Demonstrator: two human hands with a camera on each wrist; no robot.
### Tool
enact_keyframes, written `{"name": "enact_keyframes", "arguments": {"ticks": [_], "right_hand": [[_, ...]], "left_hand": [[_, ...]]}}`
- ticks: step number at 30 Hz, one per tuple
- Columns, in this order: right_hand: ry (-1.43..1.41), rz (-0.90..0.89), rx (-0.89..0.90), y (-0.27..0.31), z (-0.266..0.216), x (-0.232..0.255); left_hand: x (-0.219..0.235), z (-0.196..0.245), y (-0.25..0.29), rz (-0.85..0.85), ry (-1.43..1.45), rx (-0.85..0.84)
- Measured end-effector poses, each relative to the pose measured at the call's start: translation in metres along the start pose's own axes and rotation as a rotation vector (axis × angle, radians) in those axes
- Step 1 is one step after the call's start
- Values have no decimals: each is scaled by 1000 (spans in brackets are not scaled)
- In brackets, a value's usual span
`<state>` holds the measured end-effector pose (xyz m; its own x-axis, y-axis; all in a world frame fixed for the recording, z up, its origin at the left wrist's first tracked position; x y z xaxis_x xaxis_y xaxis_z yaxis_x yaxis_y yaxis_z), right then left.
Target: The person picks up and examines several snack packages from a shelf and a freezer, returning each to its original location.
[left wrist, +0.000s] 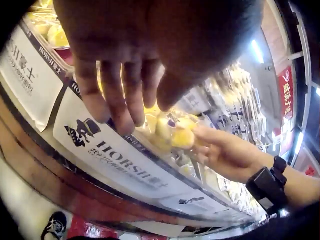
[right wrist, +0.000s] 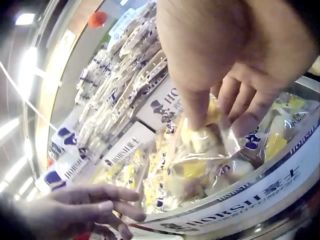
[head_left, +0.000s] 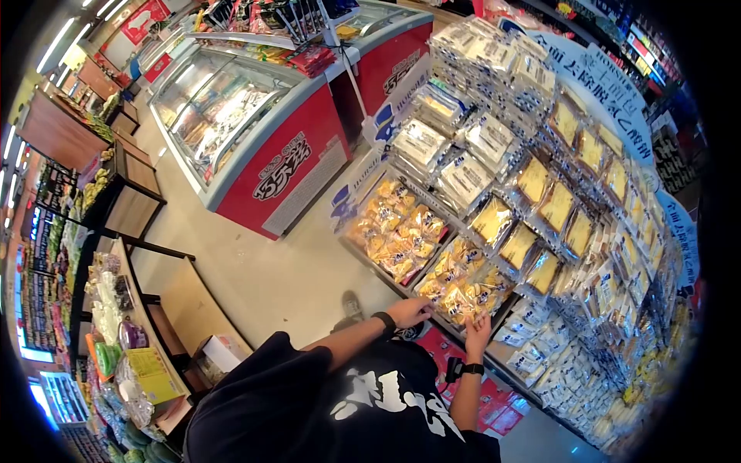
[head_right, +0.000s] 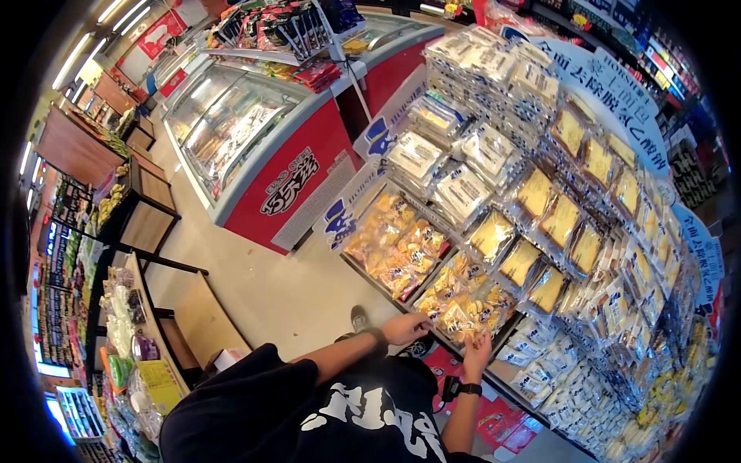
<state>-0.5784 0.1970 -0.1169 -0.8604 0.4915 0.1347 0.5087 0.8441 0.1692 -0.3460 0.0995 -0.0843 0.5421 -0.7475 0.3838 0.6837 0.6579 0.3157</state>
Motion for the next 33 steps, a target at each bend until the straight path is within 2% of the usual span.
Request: {"name": "enact_keyframes", "arguments": {"ticks": [2, 3, 4, 6, 8, 9, 10, 11, 12, 13, 14, 15, 16, 18, 20, 21, 22, 24, 25, 26, 27, 30, 32, 33], "right_hand": [[210, 104, 59, 1, -9, -3], [650, 220, 289, 5, -22, -2], [715, 288, 268, 10, -35, -3], [870, 374, 341, 15, -61, -18], [660, 185, 206, 8, -62, -42], [583, 6, 129, 8, -74, -69], [580, -219, 137, 7, -74, -100], [575, -442, 139, 9, -72, -128], [568, -664, 138, 16, -70, -157], [535, -803, 43, 26, -80, -190], [500, -940, -59, 40, -94, -230], [516, -1024, -60, 49, -102, -264], [532, -1112, -61, 58, -109, -297], [546, -1277, 42, 69, -113, -364], [541, -1434, 120, 81, -125, -424], [537, -1508, 149, 84, -139, -453], [535, -1581, 178, 86, -150, -479], [559, -1570, 339, 77, -157, -525], [514, -1559, 339, 75, -170, -549], [495, -1545, 352, 73, -182, -572], [471, -1531, 352, 73, -192, -593], [395, -1573, 268, 80, -226, -650], [326, -1619, 415, 75, -220, -691], [317, -1616, 411, 73, -224, -710]], "left_hand": [[-1, -10, -3, -139, -121, 73], [-6, -24, -4, -230, -249, 64], [-7, -31, -2, -371, -367, 57], [10, -52, 12, -301, -244, 90], [42, -71, 30, -233, -202, 169], [53, -96, 34, -169, -132, 125], [63, -121, 40, -108, -64, 80], [86, -132, 55, -101, -110, 168], [102, -160, 64, -21, -105, 203], [129, -168, 82, 46, -141, 215], [153, -176, 100, 9, -173, 303], [182, -172, 122, -5, -190, 393], [195, -196, 133, 27, -173, 420], [225, -227, 170, 245, -157, 542], [250, -244, 206, 320, -65, 621], [267, -237, 229, 391, 3, 558], [271, -250, 244, 441, 44, 642], [272, -272, 269, 505, 46, 679], [273, -274, 284, 541, 150, 737], [270, -282, 292, 538, 88, 763], [260, -299, 296, 505, -8, 806], [256, -302, 315, 405, 73, 886], [267, -297, 321, 337, 108, 884], [277, -297, 320, 304, 122, 882]]}}
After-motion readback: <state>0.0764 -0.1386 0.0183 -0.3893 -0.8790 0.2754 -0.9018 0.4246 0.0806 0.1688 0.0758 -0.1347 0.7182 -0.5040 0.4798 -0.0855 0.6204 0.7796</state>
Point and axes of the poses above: each hand's wrist, its own y-axis away from the middle knuckle, its own x-axis out of the back of the hand, z = x × y, the point moved 6 cm from there along -y, towards the middle knuckle, and after that the axes turned 8 degrees about x, right-handed, at the moved point
